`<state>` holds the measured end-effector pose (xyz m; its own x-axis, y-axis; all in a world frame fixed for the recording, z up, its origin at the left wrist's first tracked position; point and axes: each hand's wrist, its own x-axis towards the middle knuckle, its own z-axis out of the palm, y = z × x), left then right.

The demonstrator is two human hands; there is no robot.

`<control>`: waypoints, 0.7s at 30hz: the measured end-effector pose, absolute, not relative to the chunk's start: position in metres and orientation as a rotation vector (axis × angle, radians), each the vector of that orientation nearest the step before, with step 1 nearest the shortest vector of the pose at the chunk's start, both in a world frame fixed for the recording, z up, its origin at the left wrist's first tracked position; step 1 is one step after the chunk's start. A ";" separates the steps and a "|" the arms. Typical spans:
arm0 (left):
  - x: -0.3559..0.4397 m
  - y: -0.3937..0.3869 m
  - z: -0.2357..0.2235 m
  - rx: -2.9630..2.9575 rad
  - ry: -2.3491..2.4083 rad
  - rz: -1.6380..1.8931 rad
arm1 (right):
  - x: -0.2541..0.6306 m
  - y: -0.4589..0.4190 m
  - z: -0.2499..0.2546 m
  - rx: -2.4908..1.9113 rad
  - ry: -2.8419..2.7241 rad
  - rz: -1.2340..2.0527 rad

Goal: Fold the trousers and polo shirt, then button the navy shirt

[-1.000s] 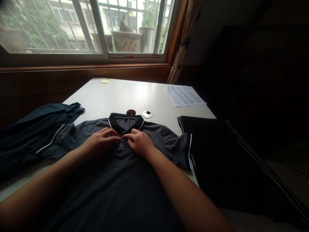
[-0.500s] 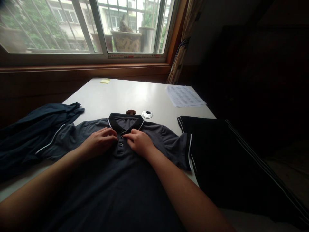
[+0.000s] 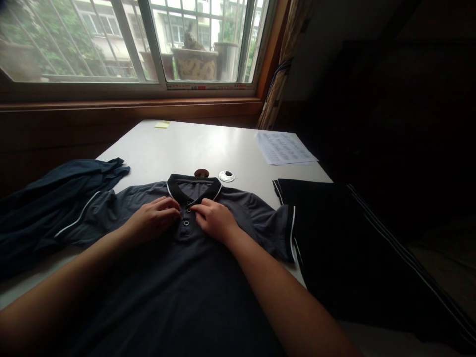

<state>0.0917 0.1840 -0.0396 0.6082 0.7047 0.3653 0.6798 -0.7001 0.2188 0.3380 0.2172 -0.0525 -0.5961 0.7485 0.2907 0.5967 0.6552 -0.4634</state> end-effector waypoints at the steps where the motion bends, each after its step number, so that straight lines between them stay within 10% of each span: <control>1: 0.092 0.184 -0.040 2.761 1.196 0.674 | 0.338 0.217 -0.053 -1.049 -2.412 0.440; 21: 0.090 0.186 -0.042 2.783 1.165 0.663 | 0.339 0.217 -0.053 -0.994 -2.401 0.469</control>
<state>0.0896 0.1862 -0.0419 0.6237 0.6904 0.3665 0.6679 -0.7143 0.2090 0.3386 0.2171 -0.0525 -0.6110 0.7280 0.3111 0.5575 0.6747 -0.4838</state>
